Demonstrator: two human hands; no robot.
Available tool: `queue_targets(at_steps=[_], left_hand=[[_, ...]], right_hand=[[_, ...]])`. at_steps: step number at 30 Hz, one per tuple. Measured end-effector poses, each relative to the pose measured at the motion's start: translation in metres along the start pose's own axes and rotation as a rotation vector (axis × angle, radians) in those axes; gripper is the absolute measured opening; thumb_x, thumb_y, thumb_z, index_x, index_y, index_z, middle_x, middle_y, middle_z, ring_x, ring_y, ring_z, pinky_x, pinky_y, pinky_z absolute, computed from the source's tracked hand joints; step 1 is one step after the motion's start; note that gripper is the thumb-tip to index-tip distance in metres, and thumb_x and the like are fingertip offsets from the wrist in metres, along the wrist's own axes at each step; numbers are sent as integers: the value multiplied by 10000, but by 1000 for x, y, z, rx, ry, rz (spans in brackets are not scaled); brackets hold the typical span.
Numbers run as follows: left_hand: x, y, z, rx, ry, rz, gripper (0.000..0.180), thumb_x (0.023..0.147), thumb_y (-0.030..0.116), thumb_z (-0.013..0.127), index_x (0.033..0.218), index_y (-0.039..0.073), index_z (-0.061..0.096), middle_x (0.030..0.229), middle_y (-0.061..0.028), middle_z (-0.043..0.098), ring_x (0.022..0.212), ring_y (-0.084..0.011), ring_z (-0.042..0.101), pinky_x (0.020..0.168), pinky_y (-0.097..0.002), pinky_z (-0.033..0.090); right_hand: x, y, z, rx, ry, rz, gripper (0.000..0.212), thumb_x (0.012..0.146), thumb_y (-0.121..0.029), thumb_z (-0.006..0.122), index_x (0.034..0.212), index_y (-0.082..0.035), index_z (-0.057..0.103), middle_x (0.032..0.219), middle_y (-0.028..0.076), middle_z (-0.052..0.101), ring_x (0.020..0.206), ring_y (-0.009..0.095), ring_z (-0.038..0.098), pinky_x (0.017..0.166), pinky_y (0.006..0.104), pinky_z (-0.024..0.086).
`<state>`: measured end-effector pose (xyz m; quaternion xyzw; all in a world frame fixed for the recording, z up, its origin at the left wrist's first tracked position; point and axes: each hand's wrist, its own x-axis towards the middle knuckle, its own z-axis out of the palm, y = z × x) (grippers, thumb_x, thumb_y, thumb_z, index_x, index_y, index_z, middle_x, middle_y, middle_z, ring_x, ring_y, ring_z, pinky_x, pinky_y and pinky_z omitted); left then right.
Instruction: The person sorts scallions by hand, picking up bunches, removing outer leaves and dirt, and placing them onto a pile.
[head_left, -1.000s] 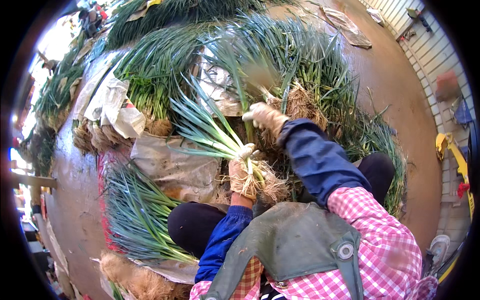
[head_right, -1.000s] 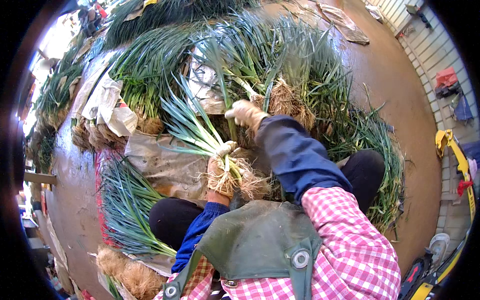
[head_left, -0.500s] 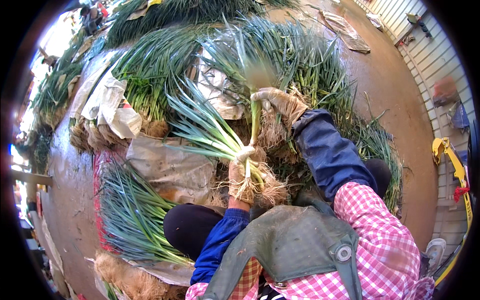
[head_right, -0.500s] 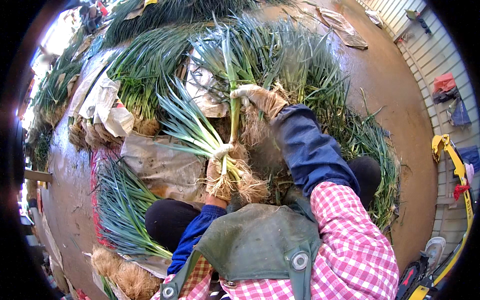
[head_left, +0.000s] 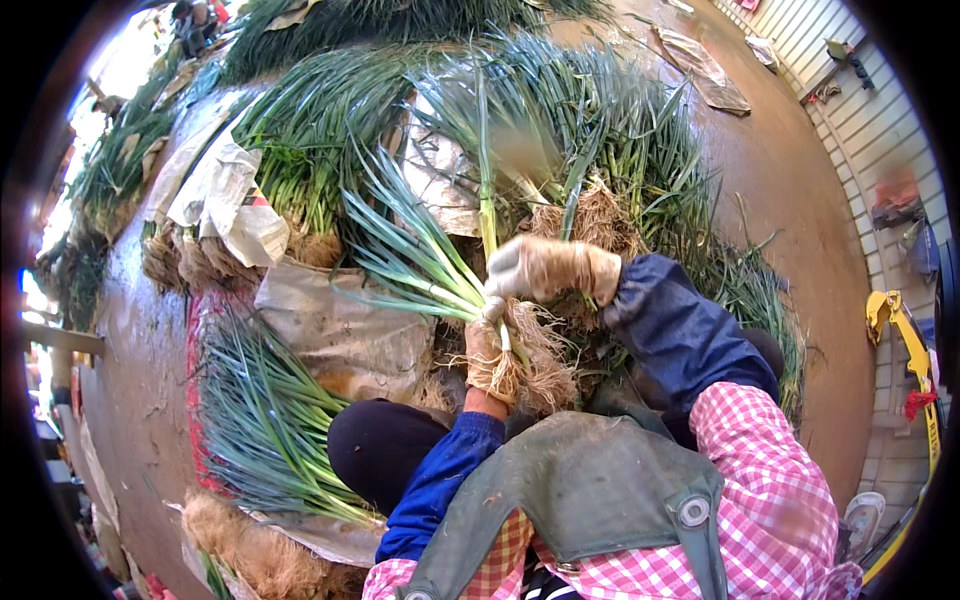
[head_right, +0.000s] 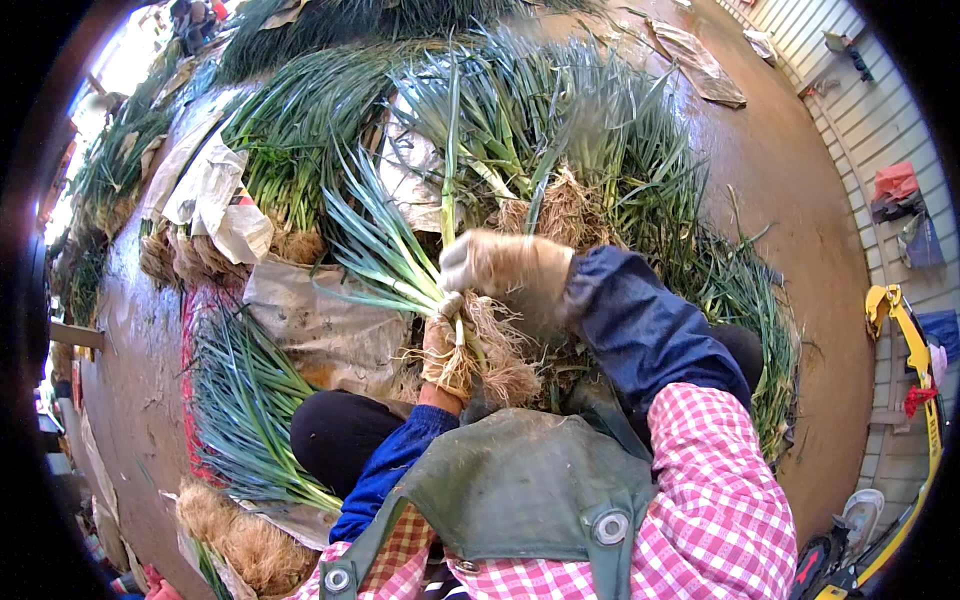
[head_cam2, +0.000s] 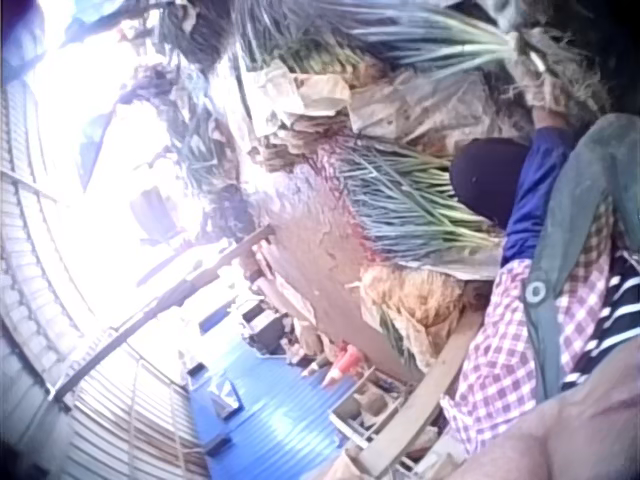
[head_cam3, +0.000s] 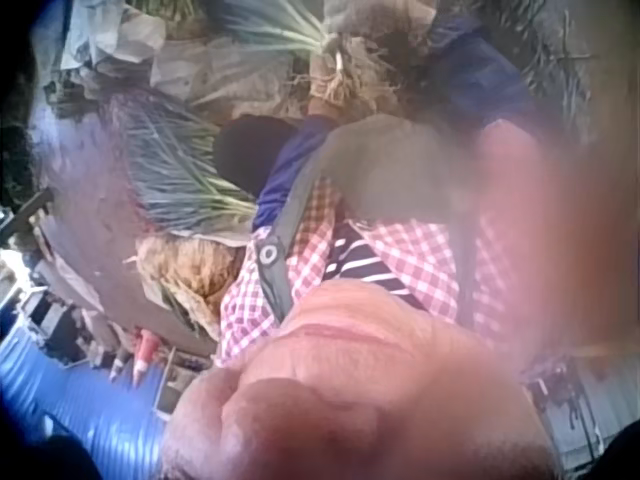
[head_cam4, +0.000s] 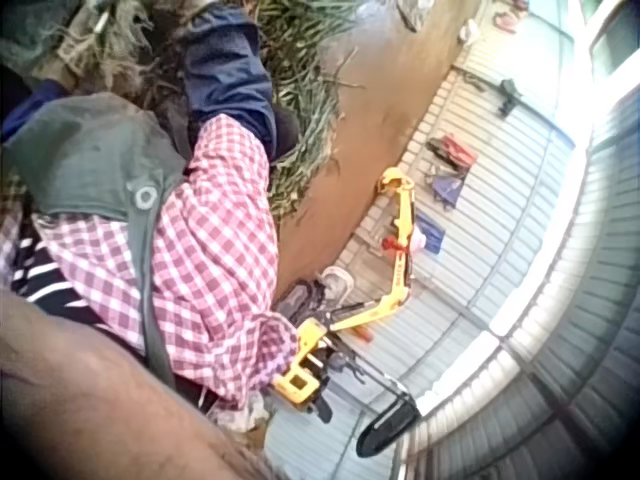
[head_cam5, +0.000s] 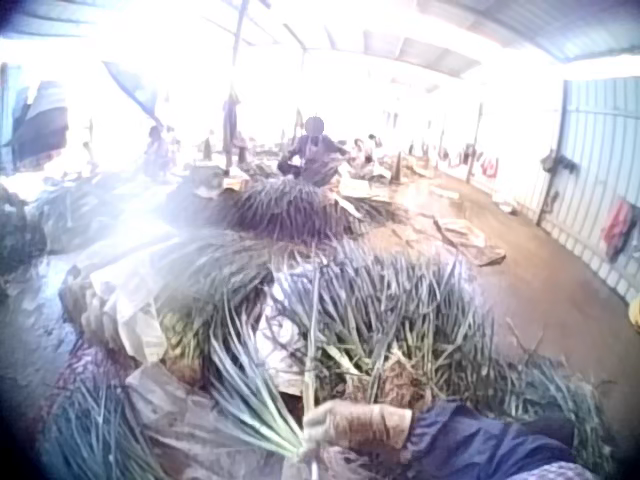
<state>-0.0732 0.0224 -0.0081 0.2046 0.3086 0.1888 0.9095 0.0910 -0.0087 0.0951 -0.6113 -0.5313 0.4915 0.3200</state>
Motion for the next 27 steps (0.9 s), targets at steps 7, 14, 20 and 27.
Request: queue_targets(at_steps=[7,14,20,27], left_hand=[[-3,7,13,-243,-31,-66,175,809,109,578,940,-7,571,724,-111,591,585,-215,604,520,-301,522],[-14,18,17,79,88,-4,143,781,102,604,897,20,591,638,-55,546,498,-159,547,448,-282,473],[4,-4,8,197,158,64,158,784,146,653,879,36,591,622,-41,530,446,-159,516,342,-290,436],[2,6,9,-65,31,-76,335,782,174,686,1055,32,553,741,-113,536,510,-232,551,323,-342,472]], right_hand=[[-68,-48,30,258,-509,256,208,874,-245,644,799,-51,630,594,-21,524,464,42,453,384,210,330],[-52,5,-1,-190,214,595,408,867,-447,558,989,-60,608,717,55,647,596,155,616,591,326,514],[38,59,-5,-270,665,428,477,793,-489,664,1021,-73,624,812,63,674,675,162,617,643,308,484],[27,86,-4,673,502,115,496,831,-379,680,1144,-11,565,935,124,663,757,119,561,680,207,427]])
